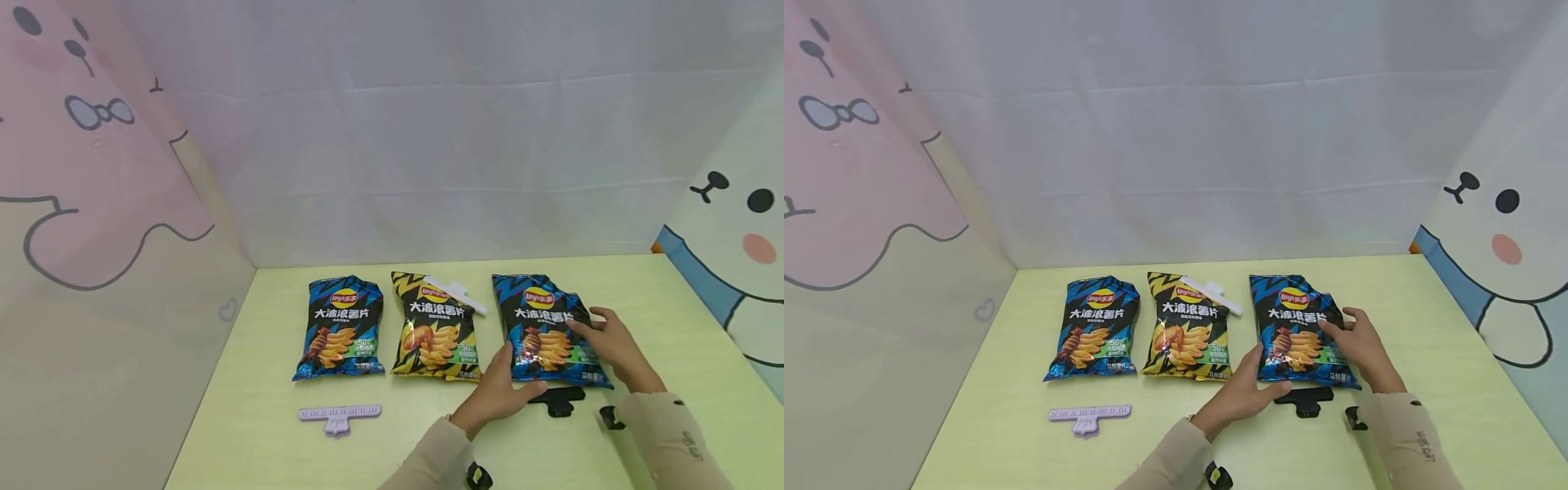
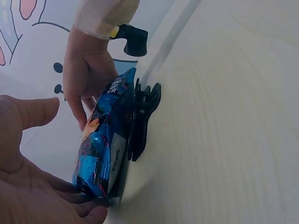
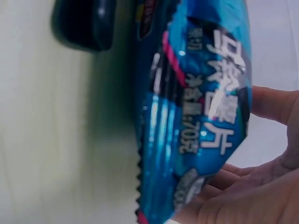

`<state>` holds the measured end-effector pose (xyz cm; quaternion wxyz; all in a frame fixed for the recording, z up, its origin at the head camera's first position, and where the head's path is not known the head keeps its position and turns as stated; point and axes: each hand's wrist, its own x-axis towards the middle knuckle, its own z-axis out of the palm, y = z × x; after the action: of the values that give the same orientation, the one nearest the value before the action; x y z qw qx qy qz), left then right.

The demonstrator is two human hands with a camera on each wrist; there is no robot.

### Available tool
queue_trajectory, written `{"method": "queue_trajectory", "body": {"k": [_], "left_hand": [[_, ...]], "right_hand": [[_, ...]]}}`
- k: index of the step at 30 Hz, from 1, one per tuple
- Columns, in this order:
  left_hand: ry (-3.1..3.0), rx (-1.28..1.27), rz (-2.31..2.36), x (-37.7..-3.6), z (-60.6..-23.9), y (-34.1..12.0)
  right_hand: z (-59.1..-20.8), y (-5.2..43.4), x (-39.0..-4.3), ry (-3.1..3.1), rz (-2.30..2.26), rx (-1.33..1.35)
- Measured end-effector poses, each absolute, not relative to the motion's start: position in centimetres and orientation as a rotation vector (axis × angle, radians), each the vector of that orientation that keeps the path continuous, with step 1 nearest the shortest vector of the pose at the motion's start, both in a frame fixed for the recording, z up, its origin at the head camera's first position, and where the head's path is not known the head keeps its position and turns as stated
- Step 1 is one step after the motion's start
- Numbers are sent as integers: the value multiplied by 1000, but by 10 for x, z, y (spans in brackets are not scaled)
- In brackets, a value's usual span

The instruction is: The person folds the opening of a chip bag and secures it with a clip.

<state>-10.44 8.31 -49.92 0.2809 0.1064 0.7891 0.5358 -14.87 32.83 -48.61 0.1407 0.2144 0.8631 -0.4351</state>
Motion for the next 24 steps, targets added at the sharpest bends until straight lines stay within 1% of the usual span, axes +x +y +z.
{"method": "queue_trajectory", "body": {"k": [7, 15, 24], "left_hand": [[2118, 267, 1435, -103, -498, 85], [2132, 237, 1437, -101, -497, 86], [2108, 193, 1507, -101, -494, 88]], "right_hand": [[-482, 331, -145, 2432, -1257, 621], [-477, 327, -142, 2358, -1359, 589], [-487, 329, -138, 2438, -1414, 555]]}}
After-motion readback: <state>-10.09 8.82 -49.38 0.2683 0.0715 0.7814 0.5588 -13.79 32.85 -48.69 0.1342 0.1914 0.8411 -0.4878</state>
